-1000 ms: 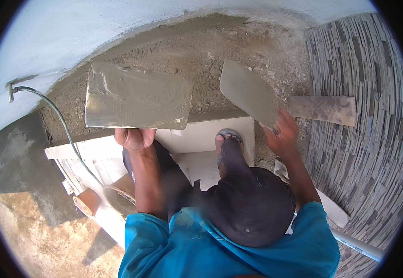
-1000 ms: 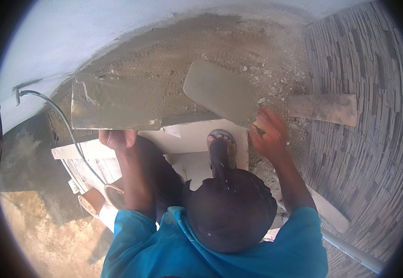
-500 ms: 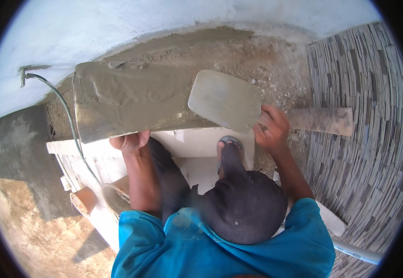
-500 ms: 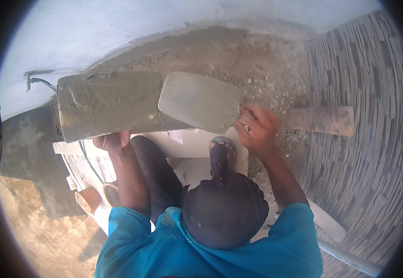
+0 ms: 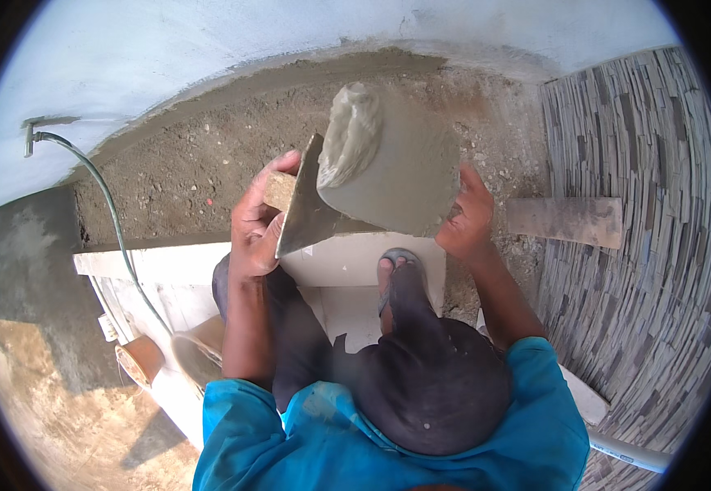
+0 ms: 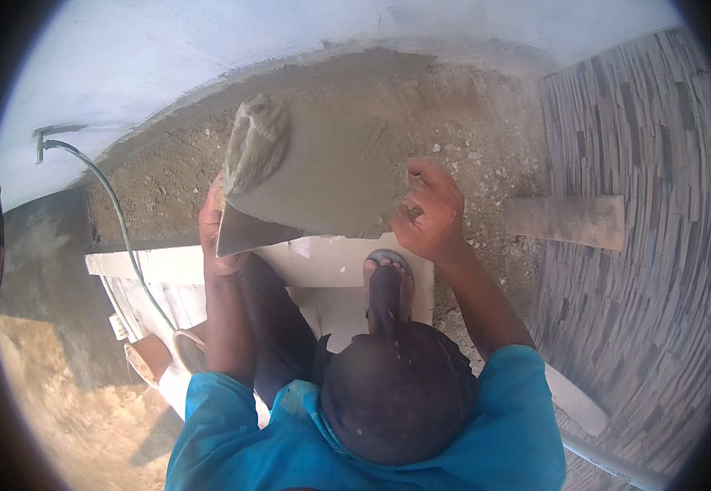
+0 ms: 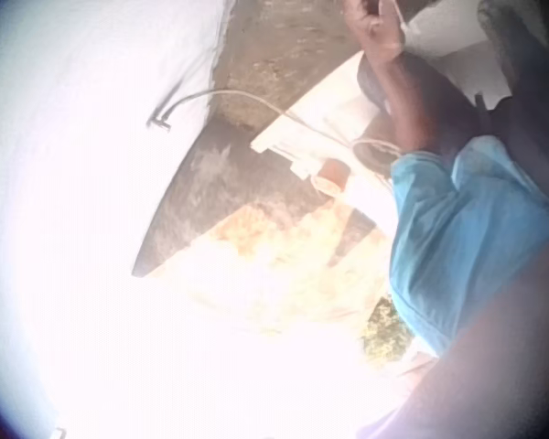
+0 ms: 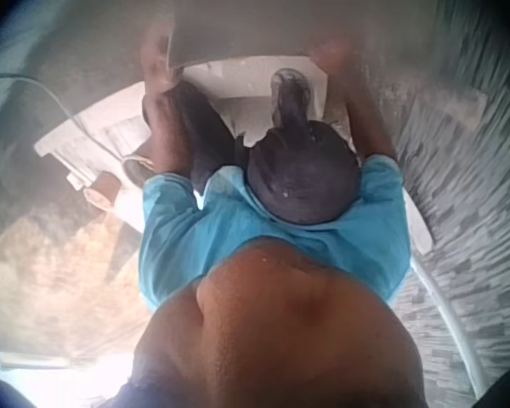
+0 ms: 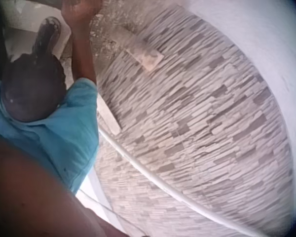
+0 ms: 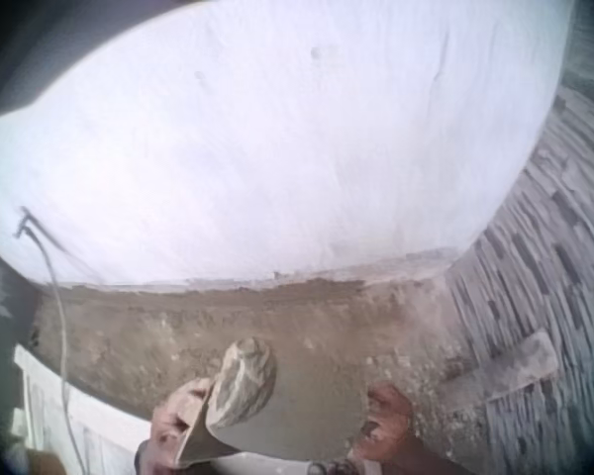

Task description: The person scoops cement from a bucket using a trowel and applies it to a wall, smoothing the surface with a flat tool. The person sits on the floor during the task and repeatedly transfers cement to the wall.

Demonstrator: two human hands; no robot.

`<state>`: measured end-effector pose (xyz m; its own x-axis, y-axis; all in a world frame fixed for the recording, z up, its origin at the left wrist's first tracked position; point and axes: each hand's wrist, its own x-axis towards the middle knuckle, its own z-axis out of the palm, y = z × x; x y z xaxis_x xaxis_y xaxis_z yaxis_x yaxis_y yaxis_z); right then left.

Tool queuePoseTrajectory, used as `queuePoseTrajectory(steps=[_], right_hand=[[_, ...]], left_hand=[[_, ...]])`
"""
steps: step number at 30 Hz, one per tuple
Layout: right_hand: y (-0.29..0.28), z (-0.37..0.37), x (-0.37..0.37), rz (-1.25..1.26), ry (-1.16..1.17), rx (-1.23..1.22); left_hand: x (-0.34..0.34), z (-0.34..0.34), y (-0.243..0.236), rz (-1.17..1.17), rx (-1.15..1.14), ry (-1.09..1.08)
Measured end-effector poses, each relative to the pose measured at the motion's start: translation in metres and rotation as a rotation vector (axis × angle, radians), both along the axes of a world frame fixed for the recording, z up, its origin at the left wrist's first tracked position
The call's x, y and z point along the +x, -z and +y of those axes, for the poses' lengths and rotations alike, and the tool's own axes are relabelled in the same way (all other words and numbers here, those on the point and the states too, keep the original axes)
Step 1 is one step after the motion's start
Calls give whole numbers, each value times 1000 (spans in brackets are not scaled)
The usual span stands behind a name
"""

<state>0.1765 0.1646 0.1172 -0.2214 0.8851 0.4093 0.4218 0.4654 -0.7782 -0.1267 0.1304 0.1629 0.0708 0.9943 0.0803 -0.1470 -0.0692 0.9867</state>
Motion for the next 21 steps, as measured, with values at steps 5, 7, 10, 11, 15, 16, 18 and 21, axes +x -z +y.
queuePoseTrajectory(steps=[5,7,10,11,15,16,18,21], right_hand=[[20,-18,86,-194,174,-80],[28,-44,123,-237,208,-235],[41,-87,158,-284,272,-384],[48,-105,169,-314,349,-511],[95,-176,187,-397,548,-747],[107,-189,188,-417,573,-746],[132,-206,183,-428,584,-755],[159,-221,172,-430,605,-807]], left_hand=[[-51,-26,70,-625,-110,70],[-72,-49,81,-693,-185,-33],[-119,-73,103,-778,-346,-63],[-128,-78,112,-816,-361,-64],[-131,-83,136,-819,-442,-118],[-133,-83,140,-785,-469,-159],[-129,-83,145,-797,-496,-148],[-120,-79,144,-810,-558,-132]])
